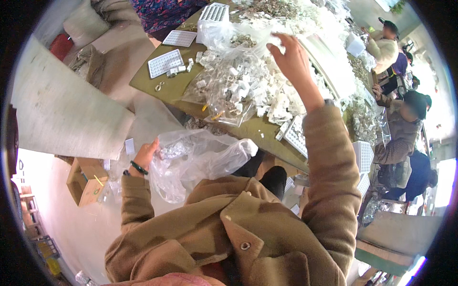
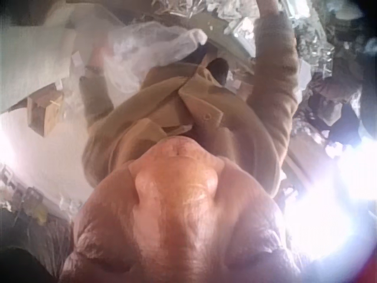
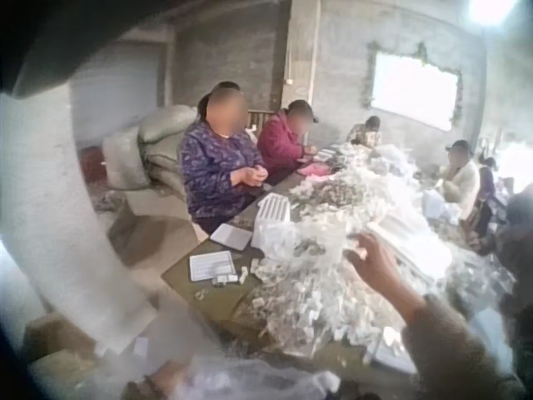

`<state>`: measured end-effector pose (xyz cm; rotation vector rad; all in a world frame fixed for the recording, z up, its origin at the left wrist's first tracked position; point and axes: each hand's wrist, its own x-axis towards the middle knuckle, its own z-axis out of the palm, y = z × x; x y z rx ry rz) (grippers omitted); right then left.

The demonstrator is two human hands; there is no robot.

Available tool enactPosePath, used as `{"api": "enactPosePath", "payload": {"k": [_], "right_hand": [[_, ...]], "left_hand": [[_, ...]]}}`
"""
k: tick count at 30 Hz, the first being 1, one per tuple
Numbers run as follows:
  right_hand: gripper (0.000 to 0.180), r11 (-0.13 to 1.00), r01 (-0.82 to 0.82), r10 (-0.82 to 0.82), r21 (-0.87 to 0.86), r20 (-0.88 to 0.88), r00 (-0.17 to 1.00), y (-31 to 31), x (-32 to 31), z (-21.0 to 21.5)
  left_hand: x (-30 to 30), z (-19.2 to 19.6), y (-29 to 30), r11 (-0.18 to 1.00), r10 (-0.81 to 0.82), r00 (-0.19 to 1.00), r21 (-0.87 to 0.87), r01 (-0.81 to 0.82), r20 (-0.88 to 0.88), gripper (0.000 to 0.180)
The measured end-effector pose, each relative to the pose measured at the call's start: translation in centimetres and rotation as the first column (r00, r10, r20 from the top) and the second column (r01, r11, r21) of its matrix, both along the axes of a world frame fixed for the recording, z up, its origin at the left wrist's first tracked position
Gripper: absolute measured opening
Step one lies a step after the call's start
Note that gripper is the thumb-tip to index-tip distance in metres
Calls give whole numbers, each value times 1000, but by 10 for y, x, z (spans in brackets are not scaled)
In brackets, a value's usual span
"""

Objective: The person assembles small jewelry components by hand, attaching white rectangular pieces to metal findings and placing them into a tray. They then gather loose components into a plastic bag and move a cardboard box and a large bag of components to the floor.

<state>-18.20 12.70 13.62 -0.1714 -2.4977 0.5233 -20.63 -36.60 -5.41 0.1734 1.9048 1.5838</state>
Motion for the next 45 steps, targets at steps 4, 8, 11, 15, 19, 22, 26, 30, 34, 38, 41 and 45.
{"api": "enactPosePath", "payload": {"k": [4, 8, 11, 15, 19, 22, 26, 30, 34, 38, 41, 45], "right_hand": [[85, 896, 167, -305, 411, 299, 904, 57, -43, -18], [129, 916, 37, -237, 400, 463, 854, 66, -88, -51], [135, 990, -43, -18, 133, 424, 905, 38, -129, -52], [130, 967, -96, -7, 237, 399, 917, -17, -159, -54], [124, 951, -179, 9, 250, 561, 828, -28, -169, -63], [60, 898, -215, 2, 384, 485, 874, -12, -176, -73], [25, 893, -34, -139, 449, 345, 928, 31, -182, -53], [27, 919, 200, -245, 340, 95, 965, 63, -166, -8], [31, 919, 331, -318, 213, -96, 943, 78, -160, 42], [27, 941, 320, -281, 108, -274, 920, 79, -141, 76], [22, 995, 62, -16, 76, -496, 868, 69, -122, 100], [26, 496, -716, 405, -491, -598, 691, 30, -89, 121]], "left_hand": [[6, -14, -17, 956, 292, 955, -10, -292, 57, 49], [6, -21, -25, 885, 466, 875, -55, -463, 129, 40], [8, -23, -17, 888, 455, 881, 4, -460, 126, 37], [13, -18, -7, 909, 414, 894, -19, -417, 169, 33], [25, -11, -4, 872, 487, 860, -27, -489, 152, 32], [29, -12, -3, 873, 483, 860, -17, -487, 166, 30], [28, -15, -2, 907, 420, 903, -47, -418, 92, 29], [24, -12, -1, 932, 362, 931, -40, -360, 57, 29], [26, -1, -1, 970, 238, 970, -60, -235, 54, 30], [28, 19, -2, 992, 56, 998, -113, -54, 18, 31], [29, 37, -10, 985, -1, 998, -173, 12, 63, 35], [32, 51, -19, 989, 43, 999, -139, -39, 24, 48]]}}
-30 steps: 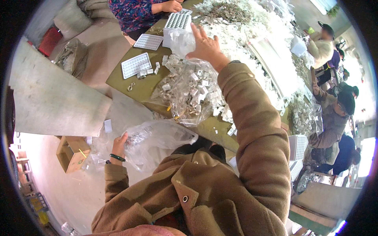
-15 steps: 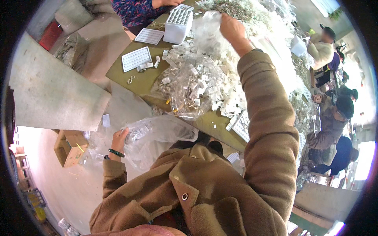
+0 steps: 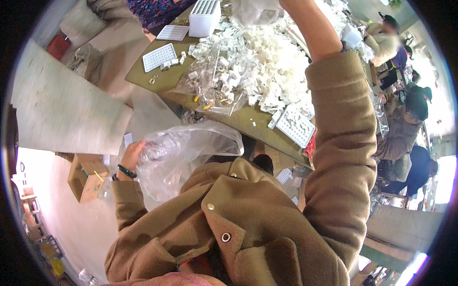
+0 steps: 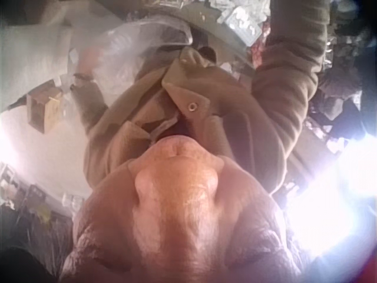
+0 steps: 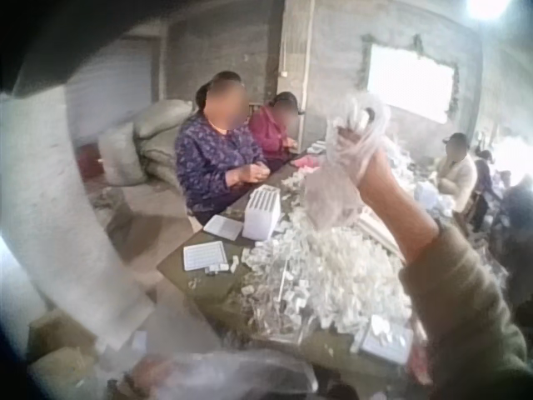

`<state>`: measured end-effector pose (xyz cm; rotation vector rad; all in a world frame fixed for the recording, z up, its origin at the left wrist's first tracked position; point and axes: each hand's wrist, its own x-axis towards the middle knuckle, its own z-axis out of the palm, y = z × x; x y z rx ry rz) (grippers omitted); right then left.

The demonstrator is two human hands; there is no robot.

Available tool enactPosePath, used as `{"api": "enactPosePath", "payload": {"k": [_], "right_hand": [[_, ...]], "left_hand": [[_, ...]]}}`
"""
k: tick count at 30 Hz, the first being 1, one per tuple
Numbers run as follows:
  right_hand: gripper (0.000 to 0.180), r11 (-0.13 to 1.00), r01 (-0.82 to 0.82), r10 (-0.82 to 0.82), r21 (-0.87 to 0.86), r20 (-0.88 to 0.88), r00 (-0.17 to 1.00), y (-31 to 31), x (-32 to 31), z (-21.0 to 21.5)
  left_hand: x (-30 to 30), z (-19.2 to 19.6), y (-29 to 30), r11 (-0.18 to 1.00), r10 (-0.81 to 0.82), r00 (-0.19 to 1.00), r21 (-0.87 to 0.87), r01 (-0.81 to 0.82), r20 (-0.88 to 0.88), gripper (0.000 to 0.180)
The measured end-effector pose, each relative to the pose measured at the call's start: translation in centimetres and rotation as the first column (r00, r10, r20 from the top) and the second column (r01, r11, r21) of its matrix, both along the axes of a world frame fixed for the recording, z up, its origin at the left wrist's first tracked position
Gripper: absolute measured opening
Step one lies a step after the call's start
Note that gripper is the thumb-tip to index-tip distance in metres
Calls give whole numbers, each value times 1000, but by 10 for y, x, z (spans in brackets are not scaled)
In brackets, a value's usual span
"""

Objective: The person assembles small jewelry components by hand, attaching white rectangular pieces to metal findings and placing them into a tray. They then gather loose components into a plastic bag and move a cardboard box and a large bag of components to the floor.

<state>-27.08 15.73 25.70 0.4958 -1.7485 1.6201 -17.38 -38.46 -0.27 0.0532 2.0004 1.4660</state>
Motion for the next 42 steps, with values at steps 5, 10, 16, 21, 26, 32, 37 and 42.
{"api": "enactPosePath", "payload": {"k": [5, 10, 16, 21, 26, 32, 37, 42], "right_hand": [[26, 891, 135, -100, 434, -101, 990, -105, 70, -57], [25, 910, -303, 193, 283, 357, 914, -225, 130, -173], [21, 892, -385, 433, -235, 686, 585, -304, 166, -314], [19, 898, -254, 439, -359, 753, 491, -303, 171, -364], [19, 883, -298, 467, -361, 725, 507, -262, 192, -342], [19, 879, -341, 474, -333, 685, 553, -246, 198, -314], [18, 881, -369, 464, -296, 686, 560, -246, 203, -307], [18, 906, -388, 391, -172, 693, 606, -268, 208, -309]], "left_hand": [[1, 10, 1, 964, 191, 976, 166, -207, 102, 53], [18, 42, 16, 971, 59, 994, 224, -77, 87, 52], [49, 77, 43, 694, 15, 946, 677, -244, 325, 55], [81, 80, 77, 875, -448, 891, 241, 420, 72, 48], [119, 93, 102, 396, -813, 237, -206, 895, -533, 51], [28, 75, 32, 951, 252, 827, 285, -117, -503, 48], [41, -67, 46, 779, -82, 993, 627, 9, 87, 52], [98, -114, 91, 598, -182, 957, 798, -74, 225, 47]]}}
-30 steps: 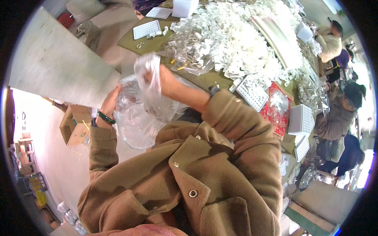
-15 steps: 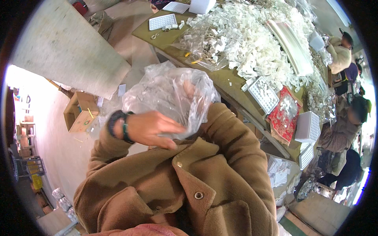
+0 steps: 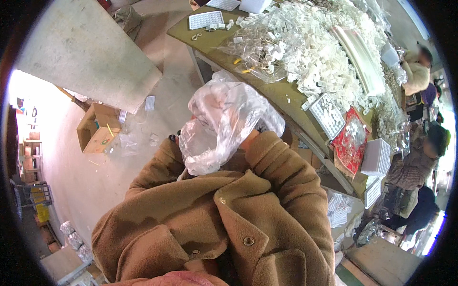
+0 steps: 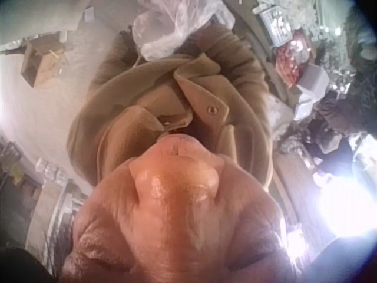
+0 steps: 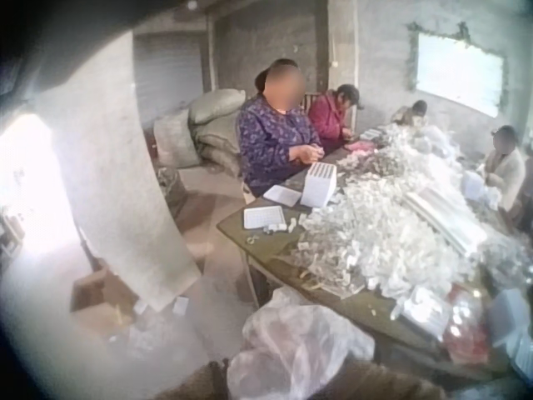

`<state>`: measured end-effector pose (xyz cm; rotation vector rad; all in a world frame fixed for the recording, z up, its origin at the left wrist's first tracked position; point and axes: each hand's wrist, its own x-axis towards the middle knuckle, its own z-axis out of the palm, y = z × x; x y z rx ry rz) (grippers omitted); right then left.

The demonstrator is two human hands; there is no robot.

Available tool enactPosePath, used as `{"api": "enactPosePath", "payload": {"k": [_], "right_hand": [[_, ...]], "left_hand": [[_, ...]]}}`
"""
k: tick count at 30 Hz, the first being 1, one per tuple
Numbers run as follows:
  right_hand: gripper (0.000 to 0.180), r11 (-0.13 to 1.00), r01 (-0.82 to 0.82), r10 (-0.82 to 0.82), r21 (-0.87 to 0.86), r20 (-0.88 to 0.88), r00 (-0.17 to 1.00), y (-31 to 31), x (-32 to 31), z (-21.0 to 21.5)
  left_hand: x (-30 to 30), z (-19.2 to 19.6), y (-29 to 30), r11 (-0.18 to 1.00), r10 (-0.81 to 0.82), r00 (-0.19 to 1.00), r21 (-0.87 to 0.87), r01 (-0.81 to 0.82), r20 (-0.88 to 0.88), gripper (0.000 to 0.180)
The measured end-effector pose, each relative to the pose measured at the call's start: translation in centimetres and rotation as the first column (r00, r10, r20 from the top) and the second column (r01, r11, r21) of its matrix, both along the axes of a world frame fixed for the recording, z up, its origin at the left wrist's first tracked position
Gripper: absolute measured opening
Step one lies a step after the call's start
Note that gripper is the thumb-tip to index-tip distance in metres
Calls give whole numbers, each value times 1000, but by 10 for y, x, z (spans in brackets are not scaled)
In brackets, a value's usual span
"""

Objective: The person assembles small jewelry components by hand, attaching white rectangular pieces to metal findings and placing them into a tray. They then gather loose components into a plastic bag and move a cardboard box and a large bag of components to the floor.

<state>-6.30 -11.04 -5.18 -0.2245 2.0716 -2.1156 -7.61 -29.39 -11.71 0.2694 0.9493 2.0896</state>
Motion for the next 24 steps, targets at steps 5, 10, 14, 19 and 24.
{"api": "enactPosePath", "payload": {"k": [5, 10, 14, 19, 24], "right_hand": [[18, 987, -16, 34, 159, -113, 993, -7, 4, 21], [18, 899, -48, 218, 435, -349, 911, -19, 2, 70], [17, 770, -141, 423, 622, -333, 843, -19, -25, 104], [21, 593, -588, 386, 550, 447, 807, -12, -59, 128], [21, 433, 219, 278, 874, -361, 890, -6, -153, 129]], "left_hand": [[9, 22, 1, 986, -29, 993, 157, 47, -112, 45], [0, 12, -21, 1000, 21, 982, 4, -21, -186, 49], [-11, -25, -31, 992, 116, 993, -51, -115, 14, 50], [-16, -74, -58, 980, 149, 972, -160, -120, 181, 50], [-4, -106, -64, 976, 136, 946, -206, -76, 296, 50]]}}
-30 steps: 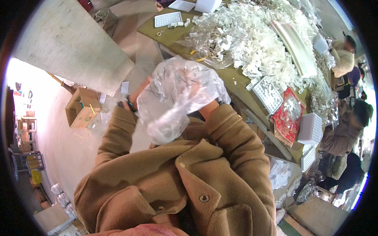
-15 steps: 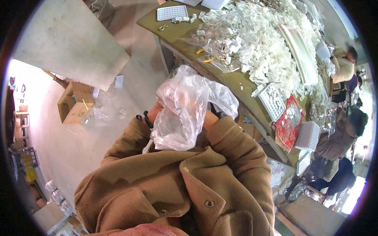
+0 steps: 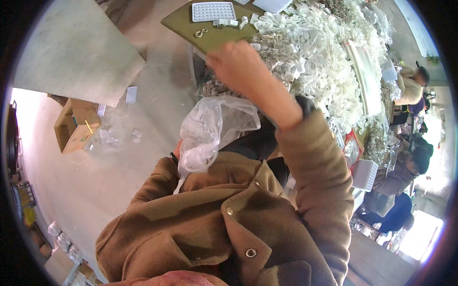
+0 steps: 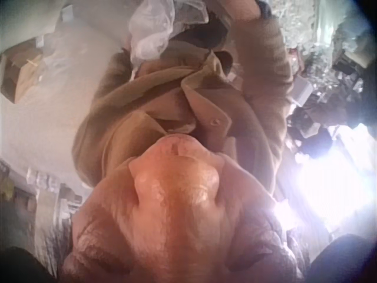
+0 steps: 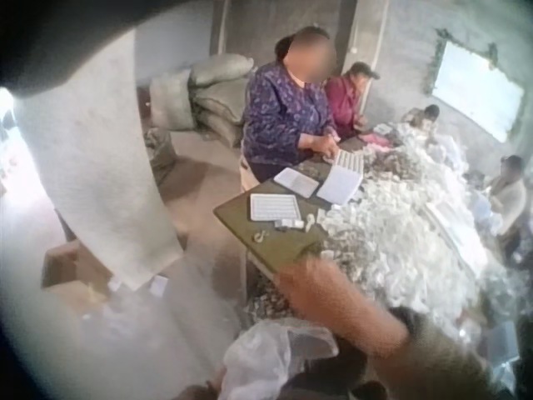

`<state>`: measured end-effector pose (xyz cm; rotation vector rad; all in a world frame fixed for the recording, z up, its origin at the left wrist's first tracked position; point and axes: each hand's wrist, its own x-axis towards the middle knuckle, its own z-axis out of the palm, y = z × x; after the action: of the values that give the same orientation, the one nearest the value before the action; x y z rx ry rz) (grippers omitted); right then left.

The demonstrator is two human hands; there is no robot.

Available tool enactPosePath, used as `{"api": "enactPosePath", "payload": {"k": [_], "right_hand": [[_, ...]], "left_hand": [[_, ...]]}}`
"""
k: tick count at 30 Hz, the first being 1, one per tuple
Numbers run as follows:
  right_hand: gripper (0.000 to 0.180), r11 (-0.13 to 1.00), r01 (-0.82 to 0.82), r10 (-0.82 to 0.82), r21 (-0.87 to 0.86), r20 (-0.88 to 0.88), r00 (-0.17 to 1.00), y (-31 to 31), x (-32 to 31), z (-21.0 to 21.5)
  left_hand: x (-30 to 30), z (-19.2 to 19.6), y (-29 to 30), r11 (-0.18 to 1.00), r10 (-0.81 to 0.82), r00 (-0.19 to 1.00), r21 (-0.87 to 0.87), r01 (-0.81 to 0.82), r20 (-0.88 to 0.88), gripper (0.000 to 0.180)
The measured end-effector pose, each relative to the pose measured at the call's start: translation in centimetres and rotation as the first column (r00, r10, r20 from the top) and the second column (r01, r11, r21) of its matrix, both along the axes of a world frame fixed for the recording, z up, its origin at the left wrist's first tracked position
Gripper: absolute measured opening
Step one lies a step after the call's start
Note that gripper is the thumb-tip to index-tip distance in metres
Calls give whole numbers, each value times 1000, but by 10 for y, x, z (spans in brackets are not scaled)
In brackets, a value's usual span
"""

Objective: The person assembles small jewelry components by hand, attaching white rectangular pieces to metal findings and placing them into a tray. They then gather loose components into a plastic bag and move a cardboard box and a large bag of components to the floor.

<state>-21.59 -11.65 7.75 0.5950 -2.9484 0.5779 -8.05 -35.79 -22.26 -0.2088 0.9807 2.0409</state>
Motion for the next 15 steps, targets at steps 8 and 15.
{"api": "enactPosePath", "payload": {"k": [8, 15], "right_hand": [[23, 933, 250, -171, 259, -294, 940, 3, -120, -63], [15, 916, 216, -75, 339, -384, 920, 10, -131, -84]], "left_hand": [[-3, -16, -4, 1000, -30, 997, -7, 30, 71, 50], [-7, -25, -6, 999, -46, 994, -13, 47, 97, 50]]}}
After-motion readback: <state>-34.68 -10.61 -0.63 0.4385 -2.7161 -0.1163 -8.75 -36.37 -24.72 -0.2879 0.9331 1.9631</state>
